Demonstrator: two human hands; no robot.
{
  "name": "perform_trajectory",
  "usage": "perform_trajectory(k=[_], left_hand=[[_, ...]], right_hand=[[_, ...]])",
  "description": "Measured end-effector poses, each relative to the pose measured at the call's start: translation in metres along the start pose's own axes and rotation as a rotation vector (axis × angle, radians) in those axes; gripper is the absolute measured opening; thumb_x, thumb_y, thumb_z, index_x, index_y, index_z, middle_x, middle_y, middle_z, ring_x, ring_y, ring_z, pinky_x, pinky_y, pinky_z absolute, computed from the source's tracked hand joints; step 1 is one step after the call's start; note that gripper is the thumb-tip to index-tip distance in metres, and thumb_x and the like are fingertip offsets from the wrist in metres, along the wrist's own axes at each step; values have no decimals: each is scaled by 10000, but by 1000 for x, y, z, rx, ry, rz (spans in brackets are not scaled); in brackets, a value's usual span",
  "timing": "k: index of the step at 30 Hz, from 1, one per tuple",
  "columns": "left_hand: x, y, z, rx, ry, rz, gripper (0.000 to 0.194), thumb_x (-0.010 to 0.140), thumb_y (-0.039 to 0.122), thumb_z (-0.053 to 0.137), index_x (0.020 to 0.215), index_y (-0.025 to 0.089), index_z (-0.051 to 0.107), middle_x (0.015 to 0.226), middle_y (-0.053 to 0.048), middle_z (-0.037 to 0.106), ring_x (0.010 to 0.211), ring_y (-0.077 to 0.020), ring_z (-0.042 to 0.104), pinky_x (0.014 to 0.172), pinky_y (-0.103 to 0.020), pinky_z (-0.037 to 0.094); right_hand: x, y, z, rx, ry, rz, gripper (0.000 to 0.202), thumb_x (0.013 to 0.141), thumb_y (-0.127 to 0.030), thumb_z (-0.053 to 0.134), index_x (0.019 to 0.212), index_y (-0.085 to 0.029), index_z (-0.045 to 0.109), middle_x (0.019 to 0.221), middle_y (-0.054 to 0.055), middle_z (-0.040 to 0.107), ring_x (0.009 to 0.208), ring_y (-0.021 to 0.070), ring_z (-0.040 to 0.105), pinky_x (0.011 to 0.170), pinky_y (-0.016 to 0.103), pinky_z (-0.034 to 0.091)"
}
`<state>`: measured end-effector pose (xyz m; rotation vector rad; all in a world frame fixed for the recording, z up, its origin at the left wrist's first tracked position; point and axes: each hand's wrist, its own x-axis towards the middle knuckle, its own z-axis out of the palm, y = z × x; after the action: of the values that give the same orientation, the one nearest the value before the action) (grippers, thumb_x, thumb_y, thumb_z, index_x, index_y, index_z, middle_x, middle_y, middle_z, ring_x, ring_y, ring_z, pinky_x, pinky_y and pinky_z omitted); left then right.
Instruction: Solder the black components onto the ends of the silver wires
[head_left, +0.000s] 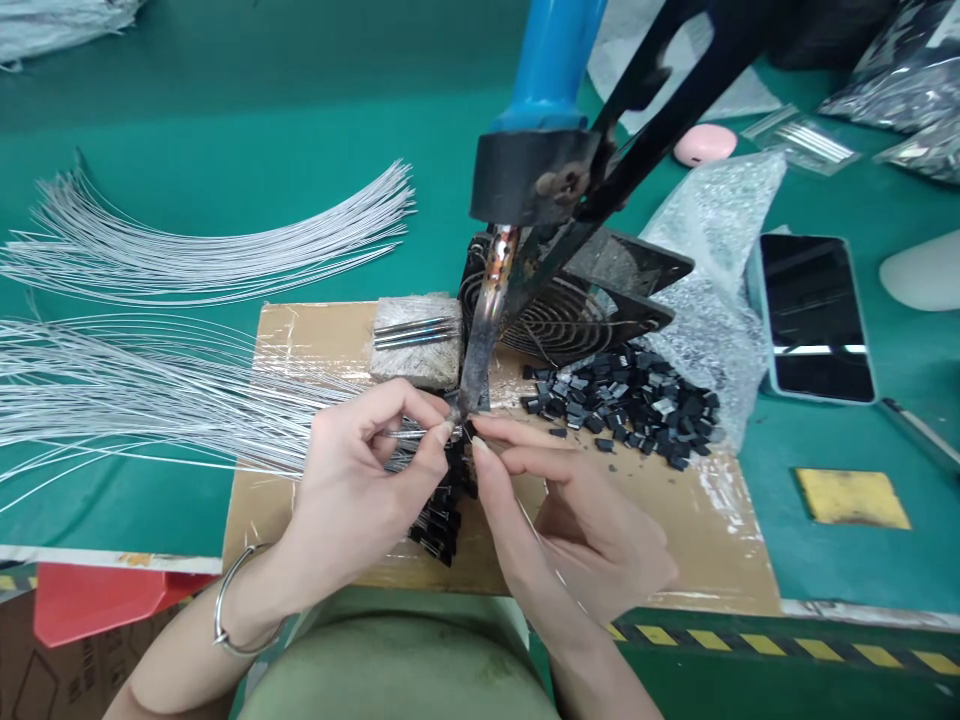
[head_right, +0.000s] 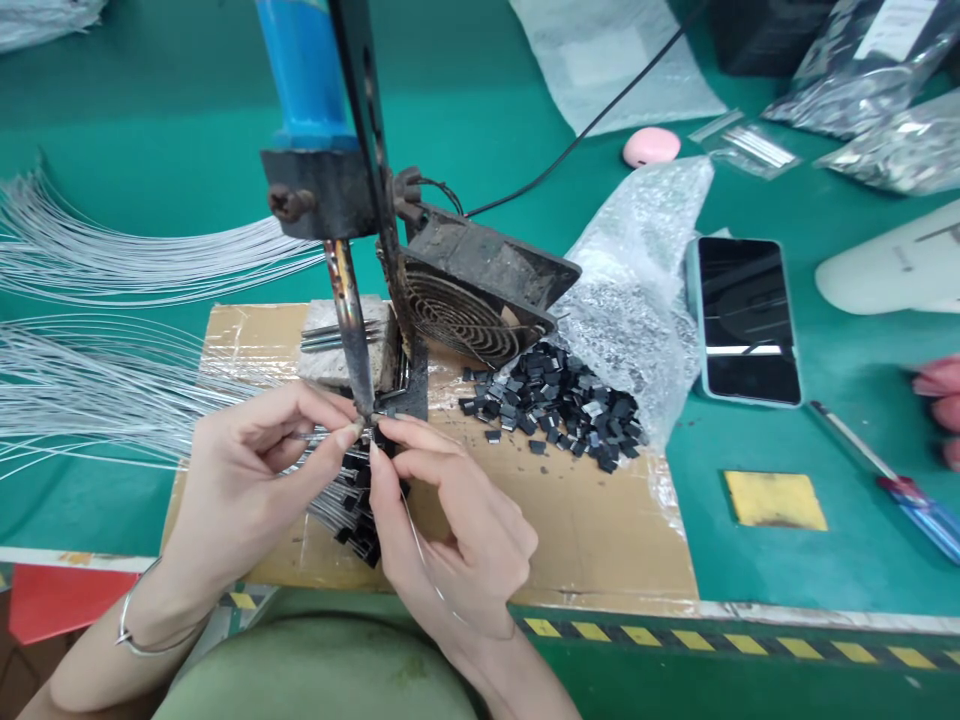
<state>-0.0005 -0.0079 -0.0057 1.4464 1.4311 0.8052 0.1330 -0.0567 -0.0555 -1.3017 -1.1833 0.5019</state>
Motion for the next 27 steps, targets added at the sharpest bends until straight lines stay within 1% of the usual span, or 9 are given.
perform_trajectory(k=[4,8,12,15,20,24,27], left_hand=[[0,2,-1,5,-6,0,111,861,146,682,754,178,680,825,-34,758,638,-124,596,494,-240,350],[0,3,-1,5,-10,-2,103,870,153,681,770,174,688,833,-37,760,651,-126,604,506,-239,364],[0,2,0,13,-8,-1,109,868,148,683,762,171,688,829,-38,761,635,-121,592,496,-236,355],[-1,2,-1,10,-5,-2,104,861,149,692,760,174,691,826,-39,761,633,-123,590,498,-236,363],[-2,2,-2,8,-5,-6,103,853,146,693,756,179,687,831,-38,763,628,-123,592,496,-238,365],[-1,0,-2,14,5,-2,111,854,153,693,747,179,684,826,-40,761,644,-129,606,496,-235,364],[0,-2,-1,14,-4,-3,123,859,154,690,739,179,676,825,-42,759,662,-135,621,509,-235,377]], right_hand=[[1,0,-2,3,-8,-28,236,821,-22,801,926,-225,739,1011,31,848,893,212,834,856,332,687],[1,0,-3,6,-38,-19,249,820,-7,799,937,-218,737,1035,33,846,929,209,833,884,326,680],[2,0,-3,-18,-20,-54,261,810,-7,809,938,-224,741,1016,24,848,903,207,836,862,320,691],[2,0,-3,-13,-26,-47,256,817,-12,802,937,-230,745,1010,27,848,892,218,837,860,341,696],[3,1,-3,-3,-29,-59,268,803,-4,808,945,-224,752,1016,31,849,899,218,837,860,331,693],[1,0,-3,24,-18,-9,212,841,-31,784,912,-226,738,1009,25,847,898,209,831,874,344,684],[-1,0,-2,75,-42,60,173,871,-41,761,880,-211,731,1006,35,840,938,203,820,900,340,663]])
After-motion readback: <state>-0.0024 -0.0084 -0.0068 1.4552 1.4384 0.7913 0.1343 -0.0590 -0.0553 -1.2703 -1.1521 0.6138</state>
